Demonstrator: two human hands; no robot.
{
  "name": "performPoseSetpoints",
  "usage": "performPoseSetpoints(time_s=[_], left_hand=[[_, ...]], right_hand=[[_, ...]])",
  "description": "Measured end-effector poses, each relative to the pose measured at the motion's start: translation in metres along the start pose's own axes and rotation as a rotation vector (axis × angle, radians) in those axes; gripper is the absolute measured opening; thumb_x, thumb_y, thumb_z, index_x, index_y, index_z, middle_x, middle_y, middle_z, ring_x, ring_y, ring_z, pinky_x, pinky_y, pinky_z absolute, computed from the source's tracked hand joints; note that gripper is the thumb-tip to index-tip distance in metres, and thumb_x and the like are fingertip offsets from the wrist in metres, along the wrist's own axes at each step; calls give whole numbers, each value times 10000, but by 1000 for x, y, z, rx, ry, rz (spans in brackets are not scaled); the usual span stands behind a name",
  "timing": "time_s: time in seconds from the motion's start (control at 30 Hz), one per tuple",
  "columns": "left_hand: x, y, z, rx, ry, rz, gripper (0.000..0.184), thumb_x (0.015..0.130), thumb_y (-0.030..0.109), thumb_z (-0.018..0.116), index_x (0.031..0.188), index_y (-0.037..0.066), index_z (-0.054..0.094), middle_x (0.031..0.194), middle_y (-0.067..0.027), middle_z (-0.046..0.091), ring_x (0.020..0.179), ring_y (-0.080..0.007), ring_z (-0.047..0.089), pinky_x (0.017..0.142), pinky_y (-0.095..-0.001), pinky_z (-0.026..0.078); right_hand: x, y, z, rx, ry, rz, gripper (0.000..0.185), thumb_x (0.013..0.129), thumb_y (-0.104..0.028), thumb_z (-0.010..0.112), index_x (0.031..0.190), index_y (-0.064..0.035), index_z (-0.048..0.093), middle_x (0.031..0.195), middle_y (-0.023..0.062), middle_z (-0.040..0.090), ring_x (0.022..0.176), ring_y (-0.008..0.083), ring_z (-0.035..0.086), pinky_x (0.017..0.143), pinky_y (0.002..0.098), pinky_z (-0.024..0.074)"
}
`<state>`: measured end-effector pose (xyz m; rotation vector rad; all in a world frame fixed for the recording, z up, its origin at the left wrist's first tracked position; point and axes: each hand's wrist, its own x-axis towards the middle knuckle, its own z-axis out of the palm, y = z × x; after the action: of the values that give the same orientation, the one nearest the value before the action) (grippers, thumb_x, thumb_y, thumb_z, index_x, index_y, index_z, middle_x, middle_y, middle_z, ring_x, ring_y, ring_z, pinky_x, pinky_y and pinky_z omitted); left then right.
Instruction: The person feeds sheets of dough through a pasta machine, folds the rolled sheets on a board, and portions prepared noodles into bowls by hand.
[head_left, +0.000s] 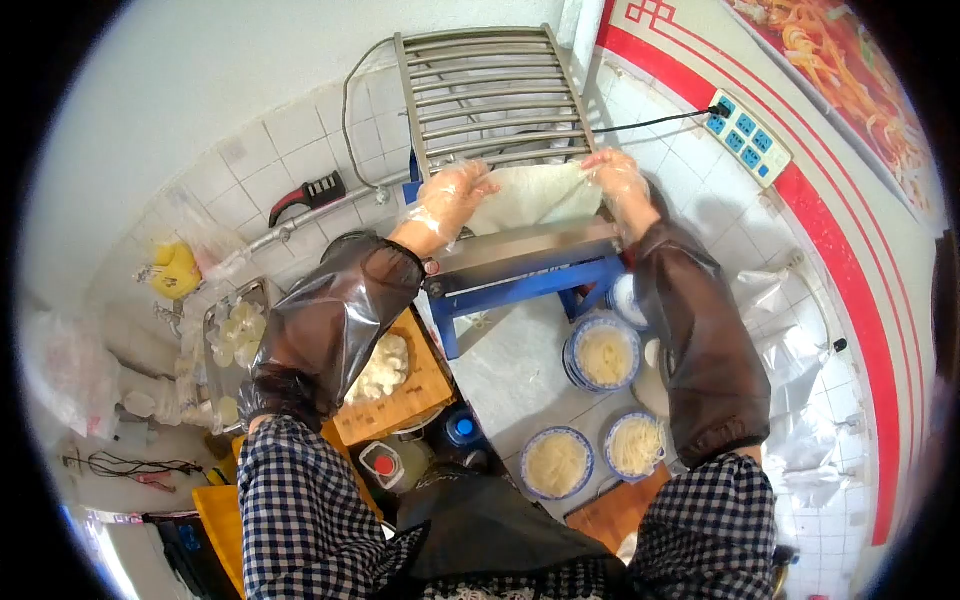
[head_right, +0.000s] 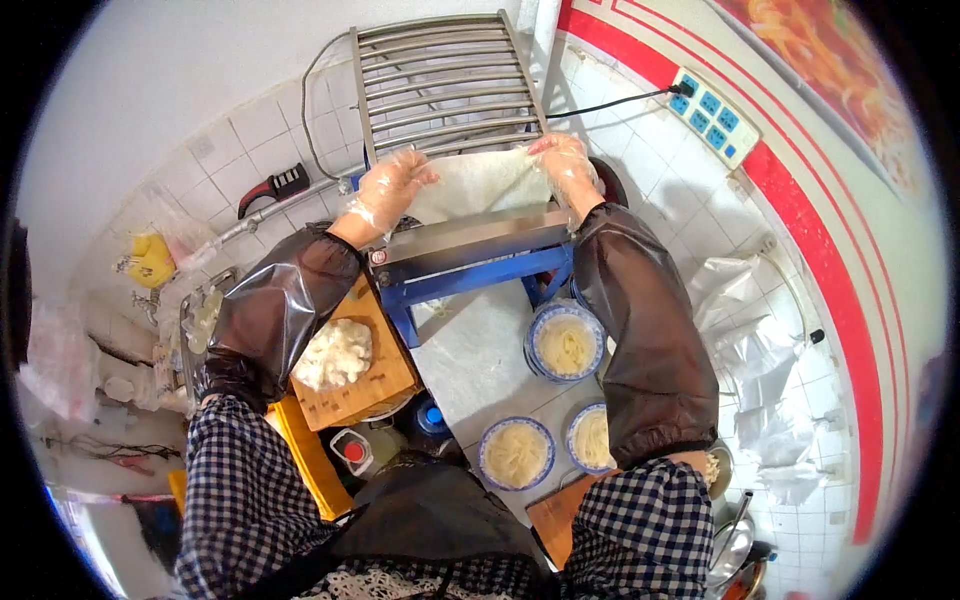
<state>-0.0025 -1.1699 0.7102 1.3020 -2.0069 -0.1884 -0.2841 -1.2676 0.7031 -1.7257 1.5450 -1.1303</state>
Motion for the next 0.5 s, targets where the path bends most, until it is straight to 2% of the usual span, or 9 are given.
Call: performPoseSetpoints(time_s=[0.13,0.2,0.23,0.3,0.4,0.5], left_hand=[[-4,-2,1,12,-41,-8,335,863,290,639,1026,0,604,954,-200,644,888,-367,616,750,-391,493],[-9,1,0,4,-44,-57,269,889,318,568,999,76,615,935,-183,650,900,-367,613,760,-424,481],[-9,2,-1,3,-47,-57,269,889,318,568,999,76,615,935,-183,650,900,-367,613,760,-424,481],[-8,3,0,-35,-132,-111,245,886,303,568,952,70,606,916,-178,650,882,-351,621,739,-420,483],[-10,-1,7,17,-86,-129,233,876,294,579,926,67,598,891,-159,649,847,-340,621,716,-414,481],[-15,-11,16,31,-21,-25,202,849,230,619,963,65,597,928,-154,617,867,-348,591,726,-415,471]], right_hand=[[-6,-6,0,-25,-17,89,196,678,43,596,754,-103,703,811,49,676,795,166,604,745,287,470],[-11,-8,0,-76,-18,180,205,681,44,584,757,-103,705,810,47,676,797,166,606,742,291,470],[-11,-5,1,-77,-17,182,205,681,44,584,757,-103,705,810,47,676,797,166,606,742,291,470],[-5,15,5,-25,-29,13,206,689,45,570,757,-99,700,805,49,673,790,170,605,744,293,470],[-11,17,5,61,-33,-44,172,698,28,565,745,-84,687,786,53,672,778,177,606,745,299,471],[-47,-13,-5,-11,18,77,153,736,-8,565,826,-64,675,842,58,662,814,176,597,769,304,460]])
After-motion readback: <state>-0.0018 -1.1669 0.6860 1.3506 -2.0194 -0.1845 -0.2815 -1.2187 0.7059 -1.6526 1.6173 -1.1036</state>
